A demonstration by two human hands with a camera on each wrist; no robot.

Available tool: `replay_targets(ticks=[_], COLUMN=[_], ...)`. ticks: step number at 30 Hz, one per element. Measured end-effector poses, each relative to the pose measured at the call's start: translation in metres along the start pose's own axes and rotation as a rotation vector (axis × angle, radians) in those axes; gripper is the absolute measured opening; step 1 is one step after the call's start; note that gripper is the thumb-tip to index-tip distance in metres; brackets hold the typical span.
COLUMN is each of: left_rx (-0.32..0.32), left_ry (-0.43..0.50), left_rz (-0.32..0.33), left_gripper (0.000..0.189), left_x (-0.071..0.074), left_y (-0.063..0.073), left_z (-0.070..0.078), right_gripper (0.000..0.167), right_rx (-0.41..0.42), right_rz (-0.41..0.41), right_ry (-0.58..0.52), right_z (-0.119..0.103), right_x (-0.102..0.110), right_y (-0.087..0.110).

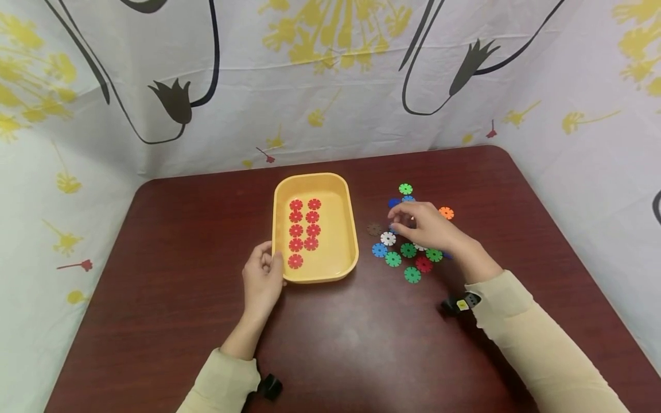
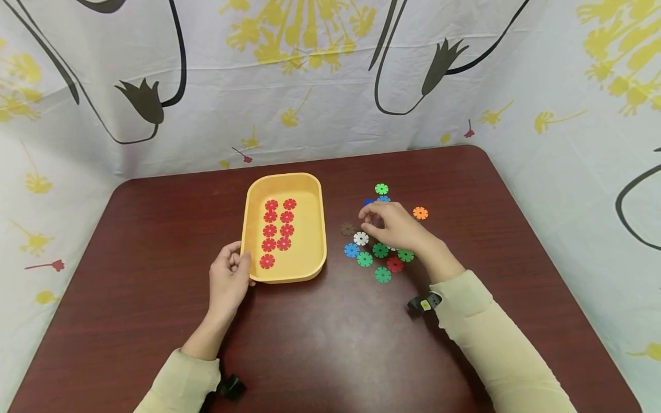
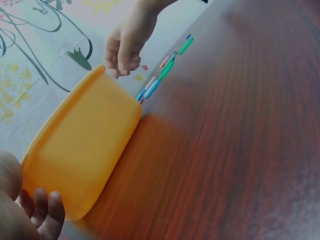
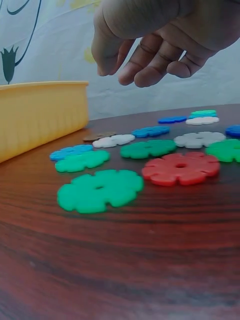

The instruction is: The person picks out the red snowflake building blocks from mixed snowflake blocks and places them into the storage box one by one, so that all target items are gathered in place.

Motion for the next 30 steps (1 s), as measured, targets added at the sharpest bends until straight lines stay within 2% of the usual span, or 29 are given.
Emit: replay_targets(ticks=[4, 14, 19, 30], left_rx=[0.000, -0.003, 0.000, -0.005], left_ry=[0.004, 0.003, 0.003, 0.003], left_rz=[0.000, -0.001, 0.002, 0.004], left_gripper=[0.031, 0.031, 0.031, 0.030], left_x=[0.000, 0.000, 0.001, 0.000], left_y=[0.000, 0.000, 0.000, 0.000], left_z=[0.000, 0.001, 0.001, 0.001], right_gripper=[0.015, 0.020, 0.017, 0.021], right_rx=[0.013, -0.031, -0.066, -0.099], right_rz=[-0.026, -0.089, -0.140, -0.226], right_ry=[0.008, 0.002, -0.036, -0.018], right_z=[0.005, 0.024, 0.027, 0.034], right_x=[0.000, 0.004, 0.005, 0.008], right_y=[0.007, 0.029, 0.037, 0.055])
Point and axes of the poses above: each hand's wrist, its own y-axis away from the middle knuckle, its own x-axis out of the back of the hand, z = x × y, the point moved 2 cm from there along -y, towards the middle knuckle, and after that the axes turned 5 degrees about -x, right-handed, at the moved point
